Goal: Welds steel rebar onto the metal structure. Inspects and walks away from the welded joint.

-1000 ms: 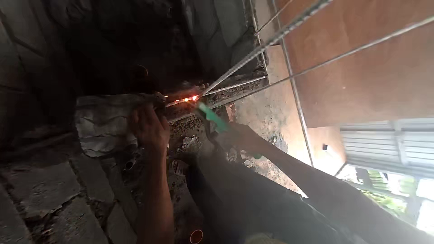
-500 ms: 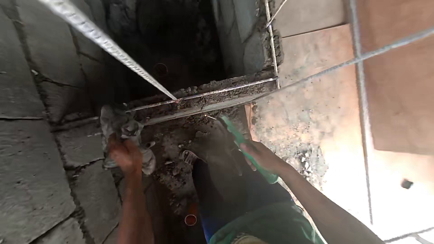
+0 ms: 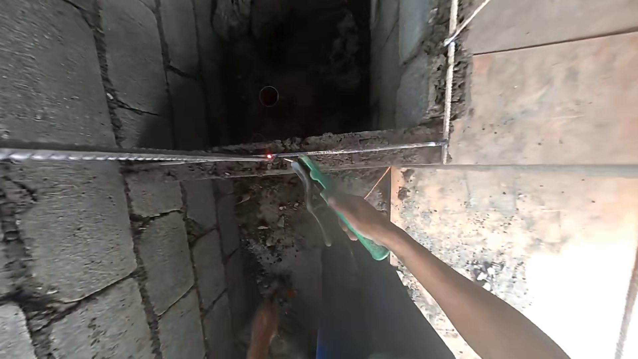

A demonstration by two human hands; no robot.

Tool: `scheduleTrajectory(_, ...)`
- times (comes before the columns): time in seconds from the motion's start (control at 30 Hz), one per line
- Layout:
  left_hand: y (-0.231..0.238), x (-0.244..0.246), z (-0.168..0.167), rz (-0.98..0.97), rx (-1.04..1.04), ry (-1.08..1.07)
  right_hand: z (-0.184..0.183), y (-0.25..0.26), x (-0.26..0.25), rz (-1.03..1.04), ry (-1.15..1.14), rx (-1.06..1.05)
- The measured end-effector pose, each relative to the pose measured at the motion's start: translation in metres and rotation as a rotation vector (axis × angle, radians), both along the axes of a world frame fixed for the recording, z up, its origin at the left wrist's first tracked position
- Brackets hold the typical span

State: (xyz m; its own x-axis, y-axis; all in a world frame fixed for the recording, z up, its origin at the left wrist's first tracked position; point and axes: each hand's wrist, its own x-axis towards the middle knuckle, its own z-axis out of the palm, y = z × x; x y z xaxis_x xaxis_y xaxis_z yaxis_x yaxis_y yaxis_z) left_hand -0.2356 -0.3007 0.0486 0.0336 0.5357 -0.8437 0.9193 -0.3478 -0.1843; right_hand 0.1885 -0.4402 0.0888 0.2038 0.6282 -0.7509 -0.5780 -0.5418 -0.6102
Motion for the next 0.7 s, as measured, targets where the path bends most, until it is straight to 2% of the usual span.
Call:
scheduleTrajectory(0.13, -0.047, -0.031, -0.018, -0.006, -0.153, 0.113, -0.017, 0.020, 0.006, 0.046, 0.003, 0.003)
scheduleTrajectory(0.27, -0.070, -0.055, -0.033, 0.037, -0.171, 0.110, -0.025, 0.028, 0.009, 0.081, -0.025, 0.008)
scheduleTrajectory(0.43, -0.072, -0.059, -0.043, 0.024, -0.170, 0.123, -0.035, 0.033, 0.012, 0.091, -0.012, 0.016)
scheduleTrajectory(0.6, -0.073, -0.071, -0.058, -0.017, -0.120, 0.016, -0.036, 0.038, 0.013, 0.095, -0.004, 0.013)
scheduleTrajectory(0.7, -0.074, -0.064, -0.058, -0.011, -0.117, 0.024, -0.036, 0.041, 0.014, 0.107, -0.008, -0.006)
